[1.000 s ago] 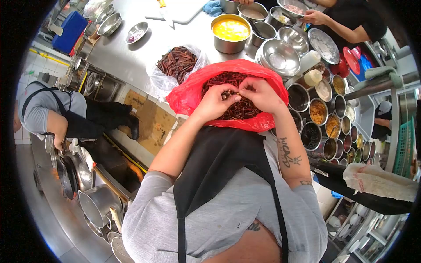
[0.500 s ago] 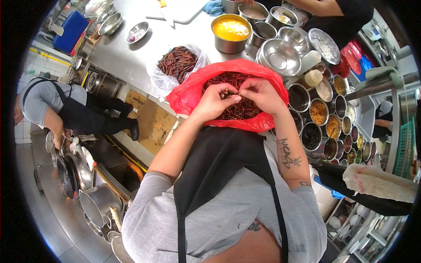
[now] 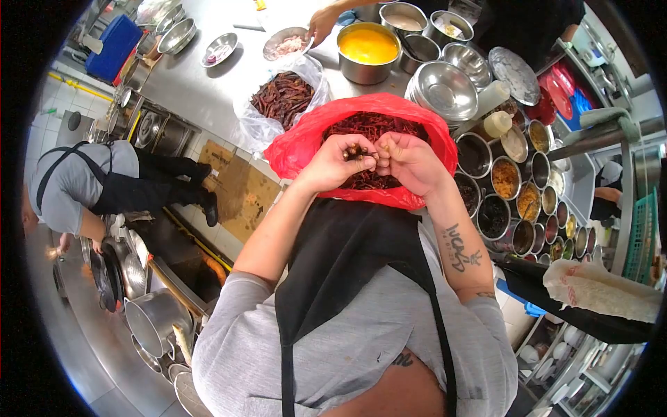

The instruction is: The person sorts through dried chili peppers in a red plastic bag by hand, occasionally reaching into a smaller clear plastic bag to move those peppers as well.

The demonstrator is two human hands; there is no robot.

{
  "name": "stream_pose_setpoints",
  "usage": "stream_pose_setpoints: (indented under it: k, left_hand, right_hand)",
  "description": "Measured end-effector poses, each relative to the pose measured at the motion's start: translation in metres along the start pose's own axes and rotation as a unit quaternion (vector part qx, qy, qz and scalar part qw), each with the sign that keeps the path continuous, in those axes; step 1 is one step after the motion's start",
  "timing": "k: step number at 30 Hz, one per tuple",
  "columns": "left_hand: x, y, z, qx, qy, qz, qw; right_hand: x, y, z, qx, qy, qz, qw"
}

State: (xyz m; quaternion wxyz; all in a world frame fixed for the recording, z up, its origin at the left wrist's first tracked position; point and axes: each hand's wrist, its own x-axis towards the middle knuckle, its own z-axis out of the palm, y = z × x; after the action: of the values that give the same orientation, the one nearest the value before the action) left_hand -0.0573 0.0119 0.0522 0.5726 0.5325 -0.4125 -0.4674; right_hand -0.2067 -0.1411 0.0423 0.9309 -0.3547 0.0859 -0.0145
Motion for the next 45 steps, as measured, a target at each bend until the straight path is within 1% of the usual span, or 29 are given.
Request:
stream_pose_setpoints:
  k: [2, 3, 4, 5, 6, 7, 8, 9, 10, 11, 13, 16, 19, 20, 23, 24, 25, 27, 28, 31, 32, 35, 36, 38, 39, 41, 42, 45]
  left_hand:
    - [0.001, -0.002, 0.002, 0.008, 0.017, 0.012, 1.0]
    - [0.003, -0.008, 0.002, 0.01, 0.03, 0.022, 0.999]
    - [0.004, -0.013, 0.002, 0.012, 0.043, 0.032, 0.998]
    - [0.004, -0.017, 0.002, -0.078, 0.032, -0.003, 0.996]
    - [0.002, -0.018, 0.0, -0.167, 0.021, -0.039, 0.985]
    - [-0.002, -0.02, -0.001, -0.254, 0.01, -0.076, 0.964]
    - [-0.004, -0.021, 0.002, -0.298, 0.006, -0.089, 0.95]
    - [-0.007, -0.023, 0.003, -0.322, 0.02, -0.1, 0.941]
    - [-0.009, -0.025, 0.003, -0.346, 0.033, -0.11, 0.931]
    - [-0.009, -0.026, 0.004, -0.369, 0.045, -0.121, 0.92]
    - [-0.008, -0.024, 0.007, -0.359, 0.077, -0.122, 0.922]
    - [-0.008, -0.023, 0.01, -0.333, 0.123, -0.117, 0.928]
    - [-0.007, -0.022, 0.011, -0.312, 0.145, -0.133, 0.93]
    - [-0.008, -0.023, 0.01, -0.308, 0.148, -0.137, 0.93]
    - [-0.007, -0.024, 0.01, -0.298, 0.176, -0.147, 0.927]
    - [-0.006, -0.028, 0.01, -0.286, 0.187, -0.148, 0.928]
    - [-0.004, -0.03, 0.011, -0.274, 0.197, -0.148, 0.93]
    - [0.0, -0.033, 0.015, -0.271, 0.213, -0.118, 0.931]
    - [0.003, -0.033, 0.017, -0.263, 0.216, -0.105, 0.935]
    - [0.006, -0.031, 0.023, -0.236, 0.219, -0.092, 0.942]
    - [0.007, -0.031, 0.024, -0.222, 0.218, -0.097, 0.945]
    - [0.005, -0.029, 0.024, -0.202, 0.214, -0.105, 0.95]
    - [0.005, -0.027, 0.023, -0.2, 0.213, -0.105, 0.951]
    - [0.004, -0.025, 0.019, -0.141, 0.187, -0.08, 0.969]
    - [0.003, -0.025, 0.018, -0.111, 0.174, -0.068, 0.976]
    - [0.004, -0.029, 0.016, -0.002, 0.18, -0.029, 0.983]
    - [0.004, -0.028, 0.016, 0.052, 0.182, -0.008, 0.982]
    - [0.001, -0.02, 0.018, 0.145, 0.175, 0.017, 0.974]
  right_hand:
    - [0.001, 0.001, -0.005, -0.022, 0.017, -0.016, 0.999]
    - [0.005, 0.004, -0.007, -0.167, 0.092, -0.061, 0.98]
    - [0.011, 0.008, -0.007, -0.308, 0.164, -0.106, 0.931]
    - [0.014, 0.008, -0.008, -0.441, 0.232, -0.149, 0.854]
    - [0.012, -0.002, -0.001, -0.544, 0.292, -0.105, 0.78]
    - [0.016, 0.0, -0.012, -0.556, 0.297, -0.11, 0.768]
    - [0.024, 0.003, -0.033, -0.568, 0.303, -0.115, 0.757]
    - [0.03, -0.001, -0.037, -0.579, 0.309, -0.12, 0.745]
    - [0.034, -0.006, -0.042, -0.585, 0.319, -0.059, 0.743]
    - [0.037, -0.008, -0.045, -0.604, 0.327, -0.05, 0.725]
    - [0.044, -0.014, -0.034, -0.642, 0.34, -0.034, 0.686]
    - [0.06, -0.007, -0.038, -0.734, 0.294, -0.048, 0.611]
    - [0.058, -0.006, -0.031, -0.779, 0.243, 0.017, 0.577]
    - [0.059, 0.0, -0.036, -0.778, 0.248, 0.004, 0.577]
    - [0.05, -0.004, -0.013, -0.754, 0.27, 0.023, 0.598]
    - [0.045, 0.0, -0.011, -0.74, 0.287, -0.009, 0.608]
    - [0.042, 0.002, -0.008, -0.714, 0.281, -0.047, 0.639]
    - [0.033, 0.006, -0.002, -0.654, 0.27, -0.12, 0.696]
    - [0.029, 0.01, 0.003, -0.59, 0.269, -0.132, 0.75]
    - [0.017, 0.009, 0.015, -0.56, 0.254, -0.087, 0.784]
    - [0.016, 0.011, 0.013, -0.559, 0.256, -0.106, 0.781]
    - [0.013, 0.007, 0.01, -0.532, 0.239, -0.11, 0.805]
    - [0.013, 0.007, 0.009, -0.486, 0.24, -0.125, 0.831]
    - [0.013, 0.009, 0.007, -0.389, 0.237, -0.154, 0.877]
    - [0.012, 0.009, 0.006, -0.402, 0.222, -0.154, 0.875]
    - [0.01, 0.006, 0.005, -0.426, 0.192, -0.152, 0.871]
    - [0.009, 0.005, 0.005, -0.438, 0.183, -0.146, 0.868]
    - [0.008, 0.004, 0.005, -0.478, 0.162, -0.139, 0.852]
